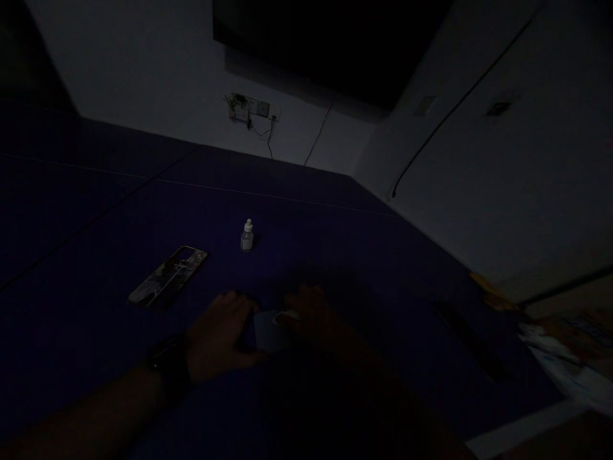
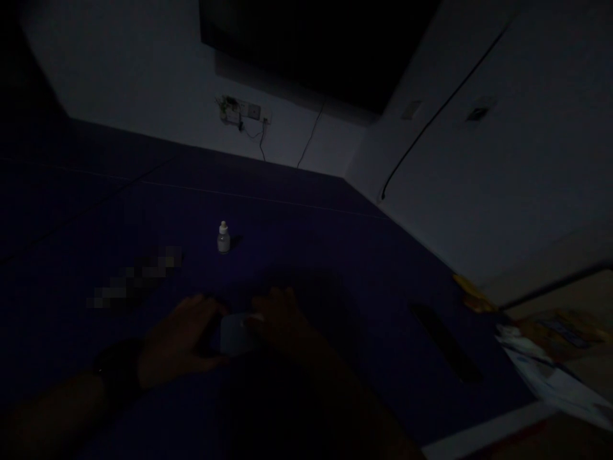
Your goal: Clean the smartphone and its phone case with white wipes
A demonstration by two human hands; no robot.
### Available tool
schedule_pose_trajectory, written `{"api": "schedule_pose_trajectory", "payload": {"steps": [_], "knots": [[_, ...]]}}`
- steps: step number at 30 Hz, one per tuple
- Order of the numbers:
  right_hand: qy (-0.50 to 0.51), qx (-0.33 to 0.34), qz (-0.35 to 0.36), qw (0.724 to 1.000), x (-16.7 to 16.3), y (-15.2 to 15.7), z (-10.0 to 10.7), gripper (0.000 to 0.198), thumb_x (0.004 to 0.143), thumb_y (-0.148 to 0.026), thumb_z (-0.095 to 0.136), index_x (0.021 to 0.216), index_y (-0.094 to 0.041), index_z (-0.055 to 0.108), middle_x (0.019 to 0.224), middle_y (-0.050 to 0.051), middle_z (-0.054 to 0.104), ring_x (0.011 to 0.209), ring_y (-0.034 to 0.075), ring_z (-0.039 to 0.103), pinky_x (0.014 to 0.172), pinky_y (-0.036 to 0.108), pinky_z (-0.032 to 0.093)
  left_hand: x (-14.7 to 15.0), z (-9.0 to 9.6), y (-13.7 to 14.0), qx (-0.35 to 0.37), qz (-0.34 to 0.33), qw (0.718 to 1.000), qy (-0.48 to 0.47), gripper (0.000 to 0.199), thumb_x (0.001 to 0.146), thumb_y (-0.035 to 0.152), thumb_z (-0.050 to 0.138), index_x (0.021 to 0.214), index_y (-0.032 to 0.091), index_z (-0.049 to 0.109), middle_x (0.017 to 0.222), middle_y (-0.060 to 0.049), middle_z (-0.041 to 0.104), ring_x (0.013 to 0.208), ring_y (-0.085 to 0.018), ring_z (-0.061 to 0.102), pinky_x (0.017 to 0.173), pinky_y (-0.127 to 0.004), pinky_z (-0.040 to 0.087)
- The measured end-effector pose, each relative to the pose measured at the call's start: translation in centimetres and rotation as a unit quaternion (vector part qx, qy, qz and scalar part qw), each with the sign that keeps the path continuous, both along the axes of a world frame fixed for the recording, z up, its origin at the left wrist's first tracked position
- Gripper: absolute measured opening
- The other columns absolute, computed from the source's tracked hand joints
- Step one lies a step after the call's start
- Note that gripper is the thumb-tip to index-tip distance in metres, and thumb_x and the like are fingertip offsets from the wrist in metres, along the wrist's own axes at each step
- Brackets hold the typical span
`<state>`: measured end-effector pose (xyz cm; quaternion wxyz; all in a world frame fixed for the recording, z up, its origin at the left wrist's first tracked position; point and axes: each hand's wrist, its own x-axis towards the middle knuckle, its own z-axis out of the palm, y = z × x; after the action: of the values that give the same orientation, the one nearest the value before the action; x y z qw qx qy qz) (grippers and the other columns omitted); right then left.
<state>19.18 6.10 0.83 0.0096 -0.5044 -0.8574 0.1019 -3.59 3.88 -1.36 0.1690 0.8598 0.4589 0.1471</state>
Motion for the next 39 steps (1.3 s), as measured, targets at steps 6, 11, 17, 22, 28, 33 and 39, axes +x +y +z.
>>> {"api": "schedule_pose_trajectory", "payload": {"steps": [6, 11, 17, 22, 28, 33, 39], "knots": [[-0.017, 0.009, -0.057, 0.998, 0.7, 0.1, 0.4, 0.027, 0.097, -0.044, 0.056, 0.097, -0.019, 0.066, 0.101, 0.009, 0.069, 0.098, 0.025, 0.057, 0.088, 0.04, 0.031, 0.0, -0.2, 0.2, -0.005, -0.006, 1.0, -0.005, 0.054, 0.068, 0.054, 0.08, 0.106, 0.022, 0.058, 0.103, -0.006, 0.065, 0.095, -0.03, 0.057, 0.08, -0.04, 0.041], [-0.002, -0.002, -0.022, 1.0, -0.2, -0.1, 0.2, 0.024, 0.098, -0.042, 0.057, 0.098, -0.02, 0.066, 0.101, 0.008, 0.069, 0.098, 0.024, 0.057, 0.087, 0.038, 0.032, 0.0, -0.2, 0.1, -0.004, 0.006, 1.0, -0.011, 0.053, 0.067, 0.055, 0.079, 0.105, 0.023, 0.059, 0.101, -0.005, 0.065, 0.094, -0.03, 0.058, 0.08, -0.04, 0.041], [-0.004, 0.001, -0.051, 0.999, 1.1, 0.3, -0.1, 0.023, 0.095, -0.042, 0.06, 0.094, -0.02, 0.066, 0.099, 0.008, 0.069, 0.098, 0.026, 0.056, 0.087, 0.039, 0.032, -0.1, -0.4, 0.1, 0.011, 0.0, 1.0, -0.021, 0.055, 0.066, 0.054, 0.081, 0.104, 0.023, 0.058, 0.101, -0.004, 0.065, 0.092, -0.028, 0.058, 0.079, -0.039, 0.041], [0.015, 0.006, -0.022, 1.0, 0.0, 0.2, -0.3, 0.022, 0.097, -0.04, 0.058, 0.096, -0.02, 0.065, 0.098, 0.008, 0.068, 0.099, 0.025, 0.056, 0.088, 0.039, 0.032, 0.0, -0.3, 0.1, 0.007, 0.005, 1.0, -0.014, 0.054, 0.066, 0.054, 0.082, 0.104, 0.023, 0.059, 0.102, -0.004, 0.066, 0.094, -0.029, 0.058, 0.079, -0.039, 0.041], [0.009, -0.024, -0.016, 1.0, 1.1, -0.1, 0.6, 0.022, 0.095, -0.041, 0.062, 0.092, -0.019, 0.065, 0.098, 0.007, 0.068, 0.096, 0.024, 0.057, 0.088, 0.039, 0.031, 0.1, 0.0, -0.1, -0.011, 0.012, 1.0, -0.001, 0.056, 0.066, 0.053, 0.082, 0.107, 0.022, 0.059, 0.106, -0.005, 0.065, 0.098, -0.03, 0.058, 0.084, -0.042, 0.041], [-0.018, 0.026, -0.03, 0.999, 0.1, 0.2, 0.2, 0.022, 0.097, -0.04, 0.057, 0.092, -0.02, 0.065, 0.096, 0.007, 0.07, 0.097, 0.026, 0.057, 0.086, 0.04, 0.03, 0.0, -0.2, 0.0, -0.014, 0.014, 1.0, -0.005, 0.056, 0.065, 0.054, 0.082, 0.106, 0.023, 0.059, 0.103, -0.005, 0.065, 0.095, -0.03, 0.058, 0.082, -0.041, 0.041], [-0.016, -0.002, 0.006, 1.0, 0.3, 0.1, 0.4, 0.021, 0.096, -0.04, 0.06, 0.093, -0.02, 0.065, 0.1, 0.007, 0.071, 0.101, 0.026, 0.058, 0.089, 0.041, 0.03, 0.0, -0.4, 0.0, 0.008, 0.002, 1.0, -0.008, 0.056, 0.067, 0.057, 0.08, 0.105, 0.023, 0.059, 0.102, -0.005, 0.065, 0.093, -0.029, 0.058, 0.08, -0.04, 0.041]]}}
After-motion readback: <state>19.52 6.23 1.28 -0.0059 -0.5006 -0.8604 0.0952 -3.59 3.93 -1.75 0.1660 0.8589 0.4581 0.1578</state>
